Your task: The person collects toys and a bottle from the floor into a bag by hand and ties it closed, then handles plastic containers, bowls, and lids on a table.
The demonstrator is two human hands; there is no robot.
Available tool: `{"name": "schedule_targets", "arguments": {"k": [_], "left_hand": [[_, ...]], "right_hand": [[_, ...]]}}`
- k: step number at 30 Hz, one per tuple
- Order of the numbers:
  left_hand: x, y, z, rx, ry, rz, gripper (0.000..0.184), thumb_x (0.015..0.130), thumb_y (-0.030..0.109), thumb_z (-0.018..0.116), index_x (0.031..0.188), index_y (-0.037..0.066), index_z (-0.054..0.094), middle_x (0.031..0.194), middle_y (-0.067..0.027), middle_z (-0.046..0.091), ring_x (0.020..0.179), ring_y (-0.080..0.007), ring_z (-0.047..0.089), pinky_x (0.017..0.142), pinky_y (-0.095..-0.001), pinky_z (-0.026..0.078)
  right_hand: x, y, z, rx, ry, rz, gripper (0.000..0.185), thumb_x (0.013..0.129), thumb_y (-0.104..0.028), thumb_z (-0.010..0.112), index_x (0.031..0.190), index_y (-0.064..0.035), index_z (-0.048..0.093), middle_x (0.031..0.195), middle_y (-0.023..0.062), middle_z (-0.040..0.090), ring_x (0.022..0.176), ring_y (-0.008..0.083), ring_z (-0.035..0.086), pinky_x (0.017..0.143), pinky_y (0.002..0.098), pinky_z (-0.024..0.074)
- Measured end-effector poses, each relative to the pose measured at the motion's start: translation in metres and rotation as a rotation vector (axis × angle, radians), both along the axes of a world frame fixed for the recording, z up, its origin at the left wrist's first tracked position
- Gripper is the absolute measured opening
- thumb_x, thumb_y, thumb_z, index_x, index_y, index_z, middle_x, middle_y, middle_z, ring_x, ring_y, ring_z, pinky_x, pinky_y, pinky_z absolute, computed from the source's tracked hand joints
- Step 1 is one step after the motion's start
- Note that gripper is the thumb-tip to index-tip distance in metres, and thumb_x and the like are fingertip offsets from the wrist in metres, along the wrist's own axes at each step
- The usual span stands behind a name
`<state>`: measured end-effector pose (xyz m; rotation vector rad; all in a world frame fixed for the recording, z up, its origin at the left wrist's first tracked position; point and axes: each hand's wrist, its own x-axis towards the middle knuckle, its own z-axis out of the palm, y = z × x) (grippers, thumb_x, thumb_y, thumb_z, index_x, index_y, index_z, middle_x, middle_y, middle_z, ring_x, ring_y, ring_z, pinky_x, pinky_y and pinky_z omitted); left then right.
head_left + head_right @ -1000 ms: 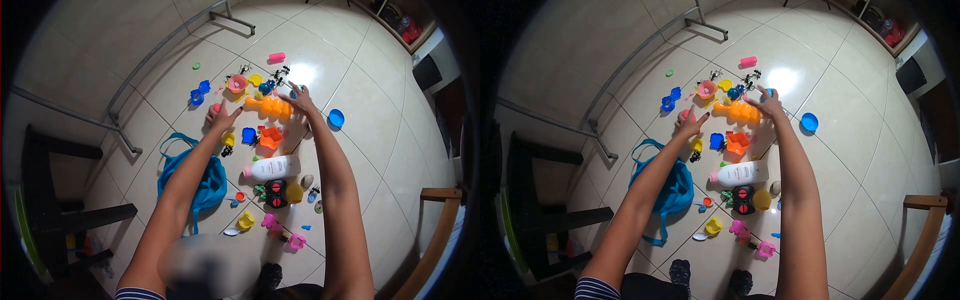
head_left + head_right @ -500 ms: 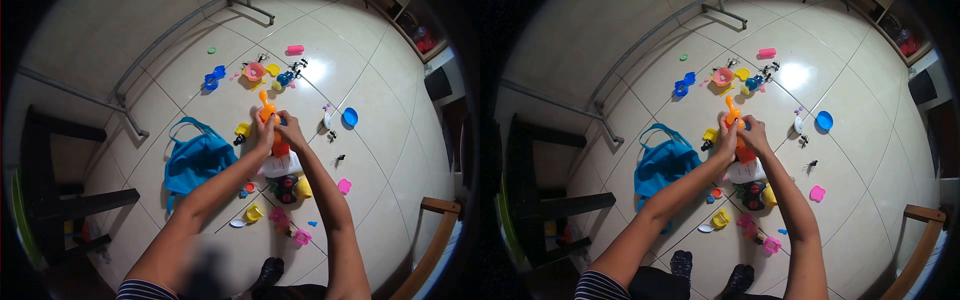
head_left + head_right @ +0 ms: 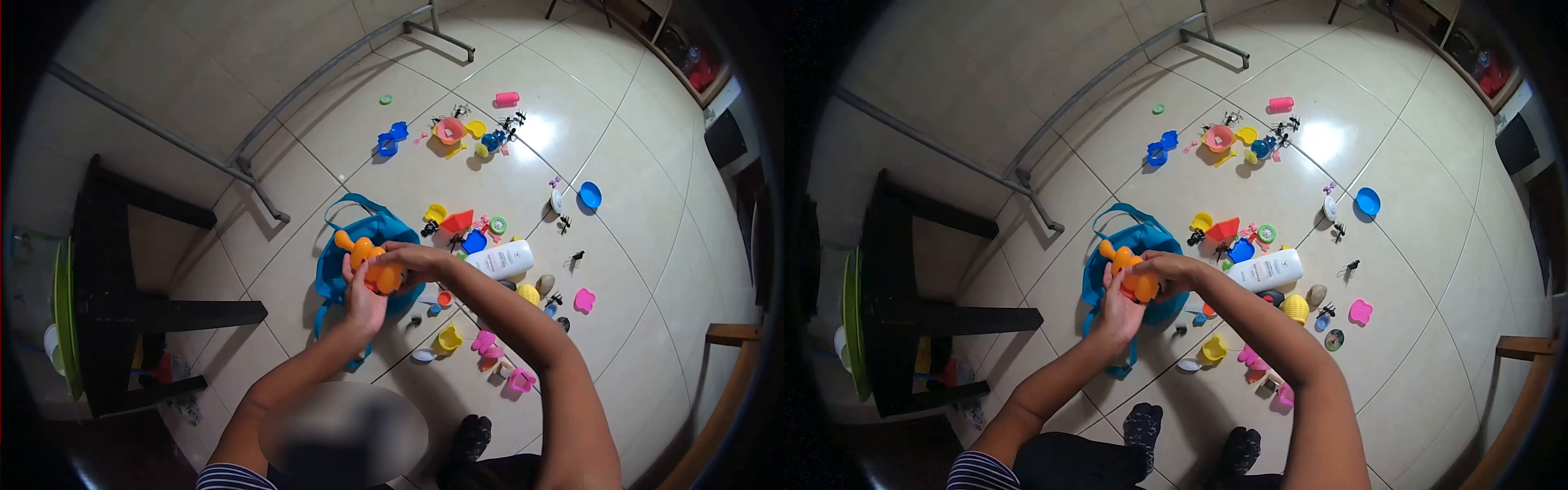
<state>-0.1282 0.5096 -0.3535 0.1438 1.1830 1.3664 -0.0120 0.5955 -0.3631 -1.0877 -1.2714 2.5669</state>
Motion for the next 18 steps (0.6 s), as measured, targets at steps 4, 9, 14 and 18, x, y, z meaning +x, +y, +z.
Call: {"name": "schedule_targets", "arguments": {"k": [4,9,14,18], "left_hand": [[-0.063,0.028,-0.058,0.059,-0.132,-0.216,0.062,0.089,0.037,0.044,0.137,0.024,0.008,0.135,-0.0043,0.03,0.123,-0.0239,0.032,0.098,-0.0531,0.024],[-0.085,0.036,-0.02,-0.2,0.321,-0.359,0.061,0.087,0.04,0.046,0.137,0.021,0.017,0.137,-0.0072,0.028,0.128,-0.0262,0.024,0.101,-0.0496,0.019],[-0.096,0.014,0.007,0.372,1.433,-0.7,0.023,0.08,0.014,0.06,0.1,0.003,0.053,0.118,-0.0167,0.043,0.108,-0.0243,0.048,0.085,-0.0312,0.042],[-0.037,0.013,0.029,0.346,0.866,-0.994,0.032,0.078,0.007,0.062,0.107,0.003,0.048,0.108,-0.0112,0.051,0.094,-0.0183,0.057,0.07,-0.0259,0.049]], "right_hand": [[-0.04,-0.003,-0.036,0.051,-0.058,-0.355,0.064,0.076,-0.041,0.061,0.127,-0.0121,0.037,0.124,0.0148,0.042,0.114,0.0303,0.04,0.094,0.0409,0.0362],[-0.025,0.003,-0.061,0.646,-0.264,-0.159,0.067,0.083,-0.038,0.055,0.133,-0.005,0.027,0.126,0.0155,0.041,0.105,0.0306,0.049,0.091,0.0362,0.0389],[0.079,-0.013,0.018,0.544,-0.174,-0.245,0.029,0.086,-0.024,0.053,0.103,-0.0014,0.056,0.09,0.0063,0.06,0.084,0.0134,0.058,0.06,0.0248,0.0493],[0.222,-0.026,-0.021,0.829,-0.749,-0.331,0.046,0.08,-0.04,0.058,0.103,-0.0003,0.055,0.09,0.012,0.063,0.076,0.0197,0.062,0.055,0.0291,0.0516]]}}
